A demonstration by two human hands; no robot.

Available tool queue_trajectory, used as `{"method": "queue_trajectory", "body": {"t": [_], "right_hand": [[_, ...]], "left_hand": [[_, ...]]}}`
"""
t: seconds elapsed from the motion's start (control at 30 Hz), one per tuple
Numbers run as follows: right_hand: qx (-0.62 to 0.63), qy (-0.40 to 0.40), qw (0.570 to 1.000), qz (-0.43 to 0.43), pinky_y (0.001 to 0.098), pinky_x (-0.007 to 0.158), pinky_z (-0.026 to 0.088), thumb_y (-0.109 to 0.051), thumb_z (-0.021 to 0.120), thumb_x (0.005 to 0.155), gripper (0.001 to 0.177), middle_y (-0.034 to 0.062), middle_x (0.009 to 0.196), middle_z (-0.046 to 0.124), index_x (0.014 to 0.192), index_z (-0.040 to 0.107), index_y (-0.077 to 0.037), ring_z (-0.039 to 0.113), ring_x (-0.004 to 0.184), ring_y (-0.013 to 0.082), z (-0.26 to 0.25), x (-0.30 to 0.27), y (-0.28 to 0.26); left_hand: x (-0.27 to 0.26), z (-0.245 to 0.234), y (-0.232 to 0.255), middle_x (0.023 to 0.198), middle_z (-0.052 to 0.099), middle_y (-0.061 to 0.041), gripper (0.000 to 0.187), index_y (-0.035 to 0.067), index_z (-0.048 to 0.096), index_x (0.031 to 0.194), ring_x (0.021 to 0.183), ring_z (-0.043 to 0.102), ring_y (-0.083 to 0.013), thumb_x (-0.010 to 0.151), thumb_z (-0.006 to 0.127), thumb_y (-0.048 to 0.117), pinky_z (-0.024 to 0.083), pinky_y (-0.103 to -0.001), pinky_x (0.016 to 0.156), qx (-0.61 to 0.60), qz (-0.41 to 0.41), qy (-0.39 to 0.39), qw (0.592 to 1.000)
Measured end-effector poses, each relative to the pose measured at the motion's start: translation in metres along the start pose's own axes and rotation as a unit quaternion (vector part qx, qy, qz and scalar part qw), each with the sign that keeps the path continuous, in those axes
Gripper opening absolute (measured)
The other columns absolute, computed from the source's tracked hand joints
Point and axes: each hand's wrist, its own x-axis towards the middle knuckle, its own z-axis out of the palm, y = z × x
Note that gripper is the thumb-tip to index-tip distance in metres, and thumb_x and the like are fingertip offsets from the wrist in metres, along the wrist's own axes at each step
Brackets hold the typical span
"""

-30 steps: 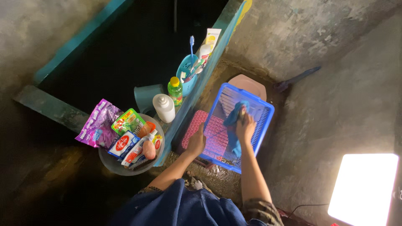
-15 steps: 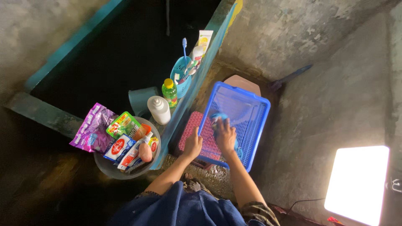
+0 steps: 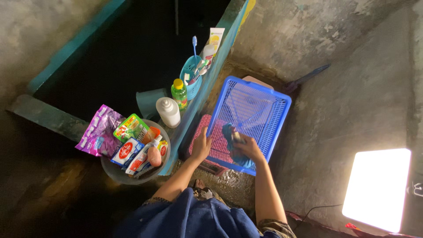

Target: The person organizes various bathroom items from a blue basket onto a white colander and the edge of a water tank. They handle bottles, toothbrushes, soap, and packaged goods, placing them in a more orderly arrangement.

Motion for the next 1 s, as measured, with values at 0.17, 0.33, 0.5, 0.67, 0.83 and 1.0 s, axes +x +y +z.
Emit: {"method": "queue_trajectory", "body": {"t": [0.17, 0.33, 0.5, 0.67, 0.83, 1.0], "right_hand": [[-0.046, -0.109, 0.993, -0.013, 0.0418, 0.077, 0.065, -0.027, 0.071, 0.087, 0.035, 0.0071, 0.098, 0.078, 0.122, 0.067, -0.024, 0.077, 0.080, 0.0218, 0.018, -0.013, -0.028], [-0.215, -0.048, 0.935, -0.279, 0.0437, 0.082, 0.056, -0.024, 0.076, 0.087, 0.030, 0.0119, 0.105, 0.074, 0.113, 0.072, -0.010, 0.071, 0.092, 0.0274, 0.043, -0.011, -0.011], [-0.253, -0.069, 0.954, -0.143, 0.0399, 0.085, 0.057, -0.023, 0.072, 0.088, 0.021, 0.0061, 0.103, 0.075, 0.109, 0.076, -0.019, 0.074, 0.091, 0.0234, 0.022, -0.014, -0.001], [-0.111, 0.048, 0.990, -0.076, 0.0311, 0.076, 0.062, -0.014, 0.064, 0.095, 0.019, 0.0014, 0.100, 0.077, 0.110, 0.076, -0.017, 0.075, 0.085, 0.0156, 0.002, -0.006, 0.022], [0.171, 0.257, 0.949, -0.063, 0.0240, 0.070, 0.054, -0.001, 0.065, 0.093, 0.028, 0.0025, 0.092, 0.072, 0.120, 0.071, -0.005, 0.066, 0.078, 0.0094, -0.011, 0.019, 0.039], [0.290, 0.242, 0.926, -0.022, 0.0267, 0.062, 0.048, 0.000, 0.060, 0.097, 0.024, 0.0054, 0.084, 0.068, 0.119, 0.069, 0.001, 0.061, 0.069, 0.0123, -0.008, 0.027, 0.047]], "left_hand": [[0.010, 0.001, 0.013, 0.102, 0.069, -0.027, 0.039, 0.000, 0.045, 0.138, 0.091, 0.069, -0.0456, 0.100, 0.053, 0.008, 0.053, -0.052, 0.076, 0.003, 0.017, 0.007, 1.000], [0.013, 0.005, 0.021, 0.096, 0.068, -0.028, 0.034, 0.000, 0.048, 0.134, 0.086, 0.069, -0.0459, 0.104, 0.056, 0.013, 0.054, -0.052, 0.072, 0.034, 0.004, -0.004, 0.999], [0.010, 0.005, 0.019, 0.093, 0.068, -0.028, 0.031, 0.000, 0.050, 0.131, 0.084, 0.068, -0.0468, 0.102, 0.056, 0.011, 0.054, -0.053, 0.071, 0.036, -0.004, -0.019, 0.999], [0.006, 0.004, 0.001, 0.096, 0.069, -0.028, 0.036, 0.000, 0.051, 0.133, 0.088, 0.068, -0.0472, 0.098, 0.058, 0.009, 0.054, -0.054, 0.076, 0.055, -0.022, -0.043, 0.997], [-0.006, 0.011, -0.022, 0.114, 0.066, -0.033, 0.047, -0.004, 0.048, 0.137, 0.101, 0.067, -0.0493, 0.093, 0.061, 0.006, 0.053, -0.054, 0.089, 0.082, 0.010, -0.039, 0.996], [-0.017, 0.026, -0.053, 0.116, 0.067, -0.031, 0.049, 0.000, 0.049, 0.136, 0.104, 0.065, -0.0506, 0.088, 0.061, 0.006, 0.050, -0.058, 0.088, 0.101, -0.071, -0.053, 0.991]]}}
